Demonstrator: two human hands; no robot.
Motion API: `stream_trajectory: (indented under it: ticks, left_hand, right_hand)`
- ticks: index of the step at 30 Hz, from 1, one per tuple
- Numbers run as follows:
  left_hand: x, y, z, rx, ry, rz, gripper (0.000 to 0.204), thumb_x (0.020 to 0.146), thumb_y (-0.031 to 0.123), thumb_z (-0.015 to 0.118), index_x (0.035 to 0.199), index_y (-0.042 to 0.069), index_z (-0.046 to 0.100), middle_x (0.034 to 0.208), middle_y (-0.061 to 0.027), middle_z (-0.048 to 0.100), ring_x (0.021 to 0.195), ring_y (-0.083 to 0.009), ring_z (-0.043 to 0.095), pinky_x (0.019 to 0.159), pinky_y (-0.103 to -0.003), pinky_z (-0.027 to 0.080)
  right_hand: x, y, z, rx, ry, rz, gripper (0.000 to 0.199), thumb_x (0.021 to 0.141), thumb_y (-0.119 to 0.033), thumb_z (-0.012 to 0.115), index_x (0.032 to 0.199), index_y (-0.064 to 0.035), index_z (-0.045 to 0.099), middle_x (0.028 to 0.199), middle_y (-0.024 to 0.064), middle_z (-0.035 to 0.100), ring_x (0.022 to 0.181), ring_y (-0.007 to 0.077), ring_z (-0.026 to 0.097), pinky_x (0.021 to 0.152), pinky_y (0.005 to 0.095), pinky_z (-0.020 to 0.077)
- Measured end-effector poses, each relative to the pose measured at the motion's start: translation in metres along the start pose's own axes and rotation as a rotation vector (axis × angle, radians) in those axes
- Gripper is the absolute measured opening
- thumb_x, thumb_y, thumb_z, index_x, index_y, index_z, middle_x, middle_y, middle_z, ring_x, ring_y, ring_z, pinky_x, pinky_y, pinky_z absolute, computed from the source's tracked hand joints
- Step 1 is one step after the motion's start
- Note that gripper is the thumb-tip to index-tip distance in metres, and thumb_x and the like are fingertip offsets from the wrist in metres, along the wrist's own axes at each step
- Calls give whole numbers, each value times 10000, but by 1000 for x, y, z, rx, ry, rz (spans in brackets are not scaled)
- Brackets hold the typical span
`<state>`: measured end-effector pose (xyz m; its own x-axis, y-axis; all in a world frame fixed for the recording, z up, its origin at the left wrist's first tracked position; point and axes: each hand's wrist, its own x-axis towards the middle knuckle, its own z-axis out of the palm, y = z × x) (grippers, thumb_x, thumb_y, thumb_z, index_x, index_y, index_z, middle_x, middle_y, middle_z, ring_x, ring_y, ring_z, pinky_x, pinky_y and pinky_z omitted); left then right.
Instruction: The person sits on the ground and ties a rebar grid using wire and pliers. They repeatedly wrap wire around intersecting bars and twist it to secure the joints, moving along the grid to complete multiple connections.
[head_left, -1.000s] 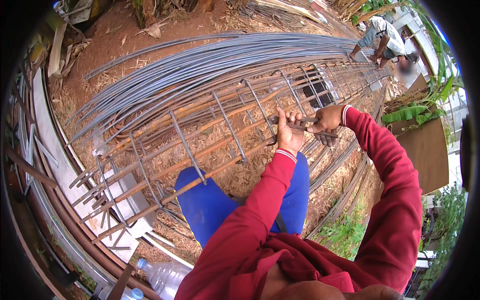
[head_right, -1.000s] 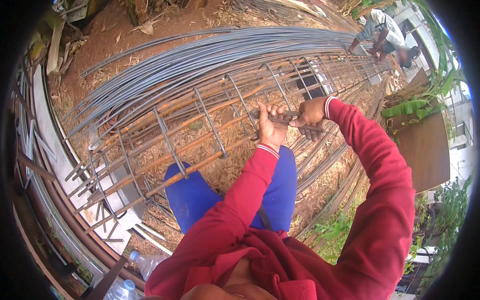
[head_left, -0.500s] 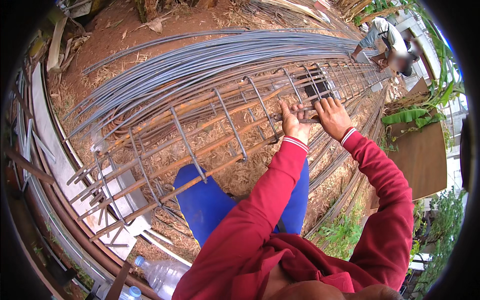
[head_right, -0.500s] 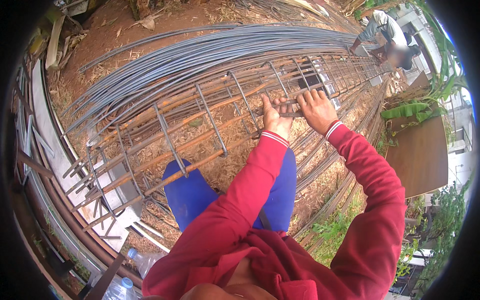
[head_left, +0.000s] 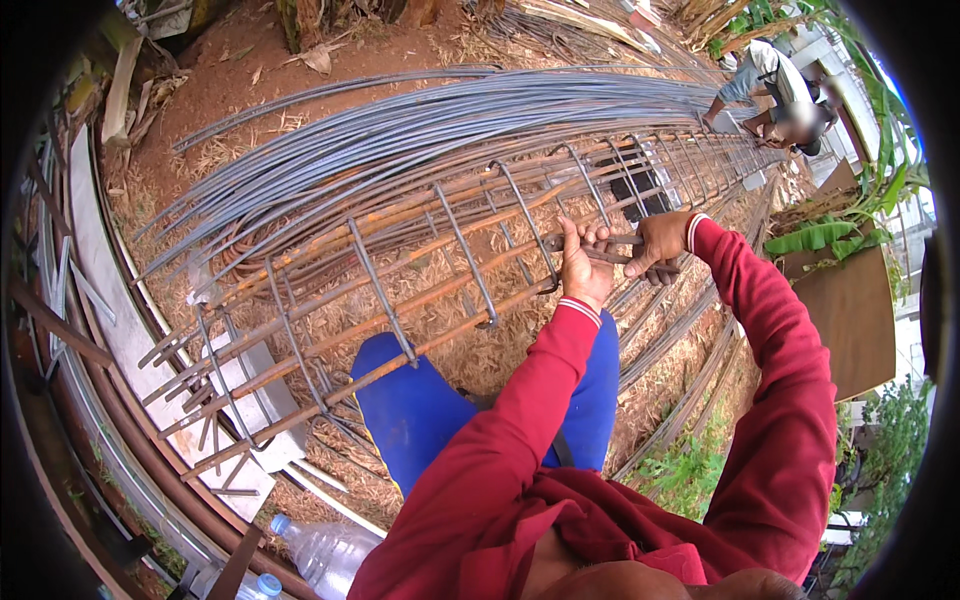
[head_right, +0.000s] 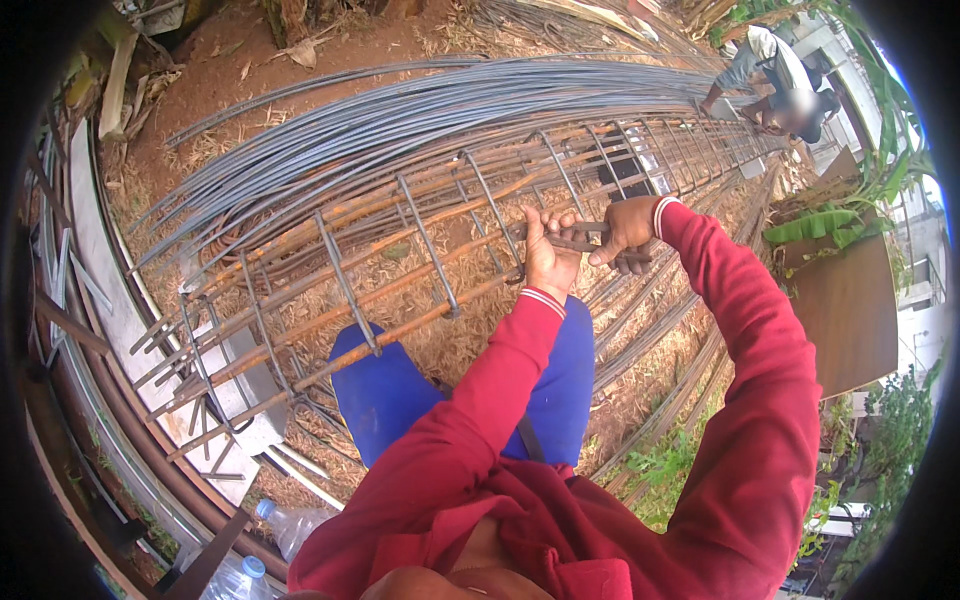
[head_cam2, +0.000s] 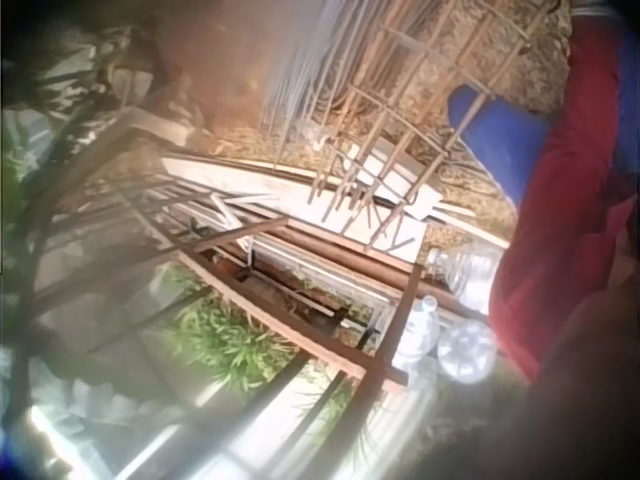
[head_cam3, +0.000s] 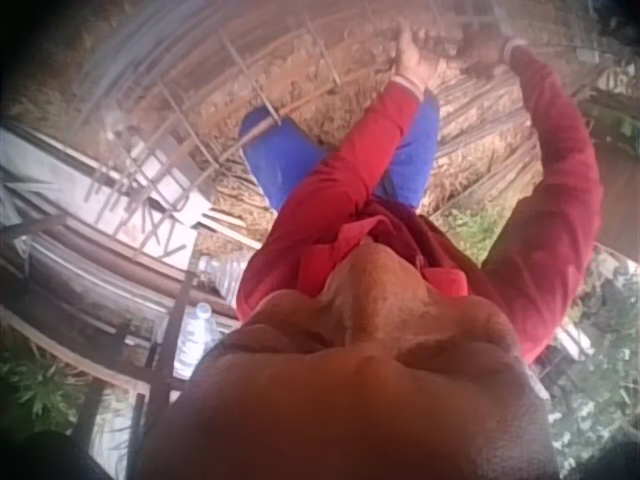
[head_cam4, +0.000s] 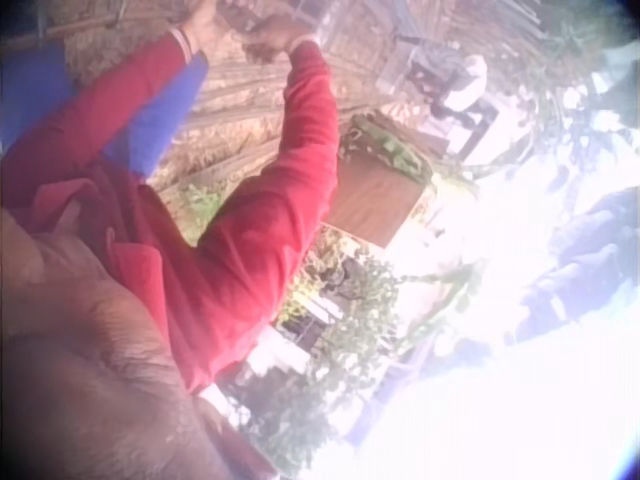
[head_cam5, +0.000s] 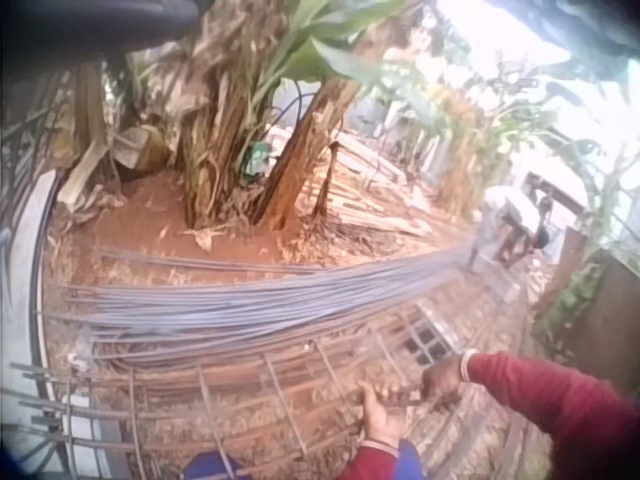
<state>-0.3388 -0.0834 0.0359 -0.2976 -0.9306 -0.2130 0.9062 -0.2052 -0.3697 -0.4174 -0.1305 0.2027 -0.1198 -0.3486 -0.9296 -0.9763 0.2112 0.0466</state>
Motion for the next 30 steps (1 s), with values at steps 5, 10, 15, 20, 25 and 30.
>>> stream_trajectory:
  ticks: [5, 10, 15, 20, 25, 30]
  left_hand:
    - [8, -5, 11, 11, 212, 32, 508, 860, 604, 642, 724, 154, 448, 696, 26, 505, 813, -154, 570, 880, -348, 490]
    - [20, -8, 20, -23, 350, 21, 551, 821, 653, 643, 810, 122, 496, 831, -13, 560, 880, -171, 572, 911, -334, 467]
    - [5, -10, 13, 68, 318, 88, 551, 793, 615, 715, 969, 125, 534, 960, -19, 595, 991, -175, 598, 917, -337, 463]
    - [-2, -5, 2, 159, 231, 62, 474, 819, 559, 731, 993, 152, 563, 979, -5, 624, 1005, -175, 633, 908, -344, 475]
    - [2, -2, -3, 58, 111, 24, 407, 867, 531, 684, 822, 151, 545, 763, 23, 577, 863, -171, 623, 881, -385, 499]
    - [1, -3, 8, 25, 173, 28, 499, 876, 592, 622, 736, 156, 423, 628, 48, 394, 675, -136, 489, 810, -362, 503]
  right_hand:
    - [-8, 5, 68, -901, 1133, -33, 1223, 503, -442, 914, 1486, -34, 312, 1243, 147, 548, 1222, 298, 500, 1080, 509, 334]
    - [30, 35, 56, -1003, 1417, -259, 515, 803, -298, 692, 1221, -33, 550, 1052, 118, 590, 1043, 273, 568, 969, 421, 421]
    - [40, 43, 37, -828, 1235, -393, 263, 798, -235, 685, 974, -50, 620, 851, 127, 652, 828, 317, 666, 769, 433, 523]
    - [25, 30, 28, -621, 787, -224, 352, 797, -318, 768, 921, 2, 690, 810, 196, 696, 772, 342, 705, 714, 437, 563]
    - [19, 22, -3, 41, -103, -119, 580, 778, -494, 816, 897, 60, 691, 741, 133, 691, 583, 223, 686, 510, 366, 615]
    - [-3, 18, 43, -511, 650, -167, 829, 590, -519, 897, 1189, -23, 608, 910, 163, 679, 963, 329, 668, 831, 509, 497]
